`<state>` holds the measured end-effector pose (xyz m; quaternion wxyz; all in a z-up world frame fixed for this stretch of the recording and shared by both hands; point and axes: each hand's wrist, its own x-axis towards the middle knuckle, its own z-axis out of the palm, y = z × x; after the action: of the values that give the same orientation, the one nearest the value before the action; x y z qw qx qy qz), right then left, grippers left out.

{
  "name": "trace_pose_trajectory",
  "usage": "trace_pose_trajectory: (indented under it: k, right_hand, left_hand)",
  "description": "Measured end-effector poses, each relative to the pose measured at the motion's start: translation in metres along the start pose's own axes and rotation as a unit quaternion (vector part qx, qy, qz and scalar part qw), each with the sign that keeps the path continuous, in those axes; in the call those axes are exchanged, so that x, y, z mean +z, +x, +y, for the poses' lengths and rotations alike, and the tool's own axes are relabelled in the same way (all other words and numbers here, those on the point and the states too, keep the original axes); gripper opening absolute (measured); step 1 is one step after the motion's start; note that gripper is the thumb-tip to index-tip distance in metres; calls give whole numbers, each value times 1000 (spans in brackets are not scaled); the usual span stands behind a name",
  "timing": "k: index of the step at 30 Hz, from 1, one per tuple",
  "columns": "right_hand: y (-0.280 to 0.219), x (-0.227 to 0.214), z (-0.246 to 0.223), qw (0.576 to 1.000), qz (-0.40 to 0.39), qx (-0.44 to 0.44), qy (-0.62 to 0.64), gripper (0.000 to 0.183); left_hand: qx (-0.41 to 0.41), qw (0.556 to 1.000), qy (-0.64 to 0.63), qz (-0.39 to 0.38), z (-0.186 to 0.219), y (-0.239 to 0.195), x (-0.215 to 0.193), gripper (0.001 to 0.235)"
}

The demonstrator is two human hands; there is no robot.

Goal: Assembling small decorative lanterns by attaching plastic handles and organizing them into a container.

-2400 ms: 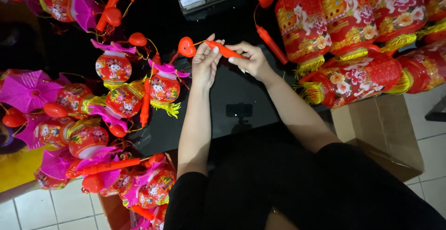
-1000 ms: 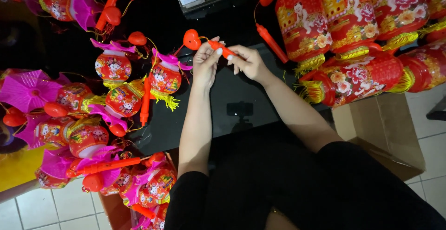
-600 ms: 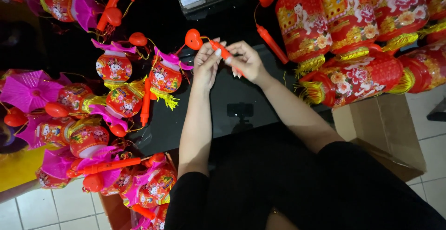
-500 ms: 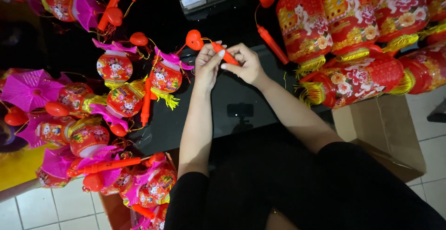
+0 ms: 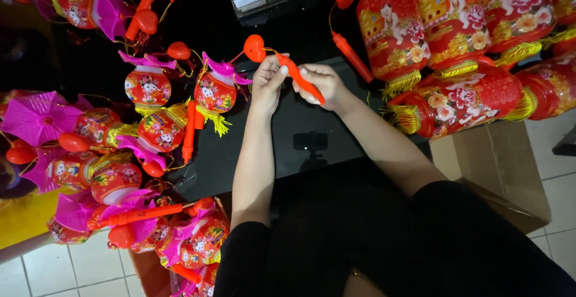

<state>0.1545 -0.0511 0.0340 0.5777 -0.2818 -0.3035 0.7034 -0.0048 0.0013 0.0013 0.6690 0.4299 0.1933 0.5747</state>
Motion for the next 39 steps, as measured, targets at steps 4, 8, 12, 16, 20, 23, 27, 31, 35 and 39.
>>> trace_pose_trajectory:
  k: [4,8,12,16,20,23,27,31,35,39]
  right_hand:
    - [-1,0,-6,997,-16,48,57,24]
    - [6,-28,-2,999,-17,20,45,15]
    - [6,-59,-18,995,-67,-68,-17,32]
    - [8,-60,-38,977,-62,-172,-109,47]
    - [9,-49,-41,977,-56,-197,-58,20]
    - [-1,-13,-65,964,-208,-160,-38,80]
    - [-13,8,-73,945,-299,-129,-23,93]
    - [-15,2,-53,908,-367,-158,127,41]
    - [-39,-37,-70,911,-371,-164,79,41]
    - [-59,-74,-90,902,-388,-190,-24,42]
  left_hand:
    - [7,1000,-6,-15,-4,-3,-1,31]
    - [-2,999,30,-10,-11,-2,0,28]
    - [-36,987,111,-113,26,-23,33,29]
    - [-163,894,307,-282,91,-47,75,37]
    - [-66,926,290,-234,140,-49,99,21]
    - [104,886,432,-133,162,-35,88,26]
    - [101,815,556,-128,148,-30,54,116]
    - [104,857,485,-137,135,-40,52,139]
    - [167,833,514,-120,135,-37,47,139]
    - [204,832,493,-154,132,-37,56,122]
